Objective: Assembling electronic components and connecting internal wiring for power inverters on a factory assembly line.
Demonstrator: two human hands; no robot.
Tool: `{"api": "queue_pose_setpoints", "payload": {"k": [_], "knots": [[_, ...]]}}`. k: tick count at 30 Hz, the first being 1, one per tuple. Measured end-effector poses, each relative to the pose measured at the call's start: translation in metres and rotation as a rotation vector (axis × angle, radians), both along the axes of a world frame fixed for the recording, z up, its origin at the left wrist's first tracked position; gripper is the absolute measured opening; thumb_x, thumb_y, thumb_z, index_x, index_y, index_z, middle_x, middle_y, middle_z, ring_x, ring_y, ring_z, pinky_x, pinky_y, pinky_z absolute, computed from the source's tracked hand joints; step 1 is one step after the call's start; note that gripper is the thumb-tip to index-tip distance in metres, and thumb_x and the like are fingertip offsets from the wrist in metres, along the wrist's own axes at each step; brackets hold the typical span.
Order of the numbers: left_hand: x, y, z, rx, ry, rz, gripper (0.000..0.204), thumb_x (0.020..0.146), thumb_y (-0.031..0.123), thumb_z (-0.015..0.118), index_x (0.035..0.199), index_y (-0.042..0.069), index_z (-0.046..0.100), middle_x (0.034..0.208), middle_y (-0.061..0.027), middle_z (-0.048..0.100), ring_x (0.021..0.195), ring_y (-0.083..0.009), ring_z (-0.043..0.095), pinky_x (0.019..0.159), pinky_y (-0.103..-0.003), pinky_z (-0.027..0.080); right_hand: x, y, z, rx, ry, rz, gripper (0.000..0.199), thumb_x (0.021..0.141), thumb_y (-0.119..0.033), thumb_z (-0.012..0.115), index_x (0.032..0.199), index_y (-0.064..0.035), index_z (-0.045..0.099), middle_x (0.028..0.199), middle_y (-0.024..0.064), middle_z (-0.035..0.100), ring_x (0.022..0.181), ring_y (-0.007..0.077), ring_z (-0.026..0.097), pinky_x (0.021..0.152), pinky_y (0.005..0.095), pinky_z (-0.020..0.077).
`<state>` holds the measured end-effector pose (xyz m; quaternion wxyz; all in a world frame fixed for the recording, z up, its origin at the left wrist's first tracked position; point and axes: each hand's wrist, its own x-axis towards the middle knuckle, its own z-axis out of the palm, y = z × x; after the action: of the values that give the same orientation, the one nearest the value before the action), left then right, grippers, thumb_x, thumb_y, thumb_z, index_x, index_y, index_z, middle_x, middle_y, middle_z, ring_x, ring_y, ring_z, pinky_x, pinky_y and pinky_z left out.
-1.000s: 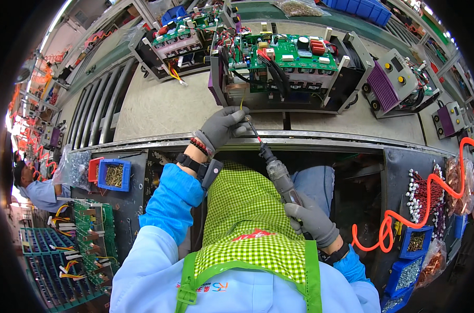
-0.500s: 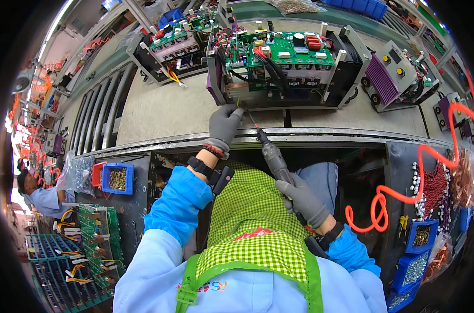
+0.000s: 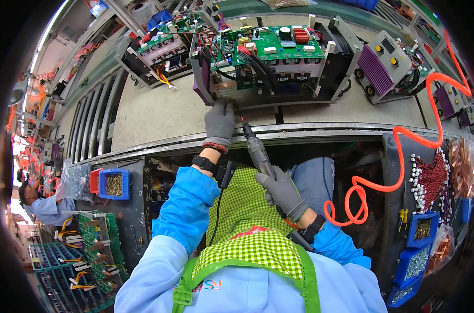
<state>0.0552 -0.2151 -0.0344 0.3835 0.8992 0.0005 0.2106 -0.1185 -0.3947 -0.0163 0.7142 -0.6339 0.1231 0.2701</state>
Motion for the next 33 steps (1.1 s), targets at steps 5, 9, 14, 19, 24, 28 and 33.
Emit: {"api": "queue_pose_setpoints", "payload": {"k": [5,9,14,19,24,28,33], "knots": [[0.0,-0.002,0.002,0.007,-0.026,-0.019,0.021,0.091,0.023,0.053,0.103,0.01,0.064,0.08,-0.0211,0.066,0.076,-0.0421,0.063,0.066,-0.051,0.049,-0.004,0.003,-0.001,0.0,-0.014,-0.032,0.041,0.09,-0.036,0.064,0.112,-0.004,0.052,0.07,-0.0011,0.049,0.048,0.0047,0.047,0.041,0.0216,0.0384],[0.007,-0.001,0.002,0.115,0.031,0.01,0.021,0.091,0.024,0.056,0.103,0.009,0.064,0.081,-0.0219,0.066,0.078,-0.0425,0.063,0.066,-0.049,0.05,-0.01,0.023,0.005,0.258,0.142,-0.094,0.035,0.091,-0.037,0.062,0.105,-0.0085,0.049,0.073,-0.0009,0.048,0.048,0.0057,0.046,0.042,0.0212,0.0387],[0.012,-0.01,0.018,0.255,0.127,-0.001,0.022,0.088,0.022,0.055,0.104,0.01,0.065,0.077,-0.0232,0.064,0.075,-0.0426,0.063,0.066,-0.051,0.051,-0.009,0.043,0.012,0.383,0.241,-0.14,0.033,0.092,-0.041,0.059,0.102,-0.0117,0.047,0.074,-0.0009,0.048,0.048,0.007,0.046,0.042,0.023,0.0389],[0.011,-0.002,0.017,0.2,0.125,-0.022,0.02,0.085,0.02,0.055,0.1,0.01,0.065,0.081,-0.0223,0.066,0.079,-0.0423,0.064,0.069,-0.051,0.051,-0.008,0.051,0.012,0.281,0.213,-0.147,0.032,0.093,-0.041,0.058,0.103,-0.012,0.049,0.071,-0.0014,0.046,0.045,0.0075,0.042,0.04,0.0236,0.0344],[0.011,-0.004,0.019,0.216,0.092,-0.044,0.02,0.081,0.015,0.056,0.098,0.01,0.065,0.083,-0.0208,0.066,0.082,-0.0408,0.064,0.071,-0.051,0.051,-0.008,0.048,0.007,0.33,0.192,-0.114,0.034,0.092,-0.042,0.059,0.102,-0.0127,0.047,0.074,0.0004,0.048,0.047,0.0079,0.044,0.041,0.0236,0.0379],[0.013,0.001,0.02,0.155,0.13,-0.087,0.02,0.08,0.013,0.055,0.097,0.01,0.065,0.082,-0.0207,0.066,0.082,-0.041,0.064,0.072,-0.051,0.051,-0.011,0.048,0.003,0.344,0.197,-0.11,0.035,0.091,-0.041,0.061,0.105,-0.0125,0.046,0.073,-0.0002,0.047,0.049,0.0074,0.045,0.042,0.023,0.0389],[0.022,0.011,0.016,0.226,0.103,-0.128,0.025,0.077,0.017,0.056,0.096,0.004,0.066,0.085,-0.0247,0.065,0.085,-0.042,0.062,0.078,-0.051,0.049,-0.026,0.018,0.014,0.161,0.069,0.128,0.043,0.087,-0.029,0.067,0.117,-0.0081,0.044,0.08,-0.0006,0.048,0.055,0.0059,0.048,0.045,0.0227,0.0397]]}}
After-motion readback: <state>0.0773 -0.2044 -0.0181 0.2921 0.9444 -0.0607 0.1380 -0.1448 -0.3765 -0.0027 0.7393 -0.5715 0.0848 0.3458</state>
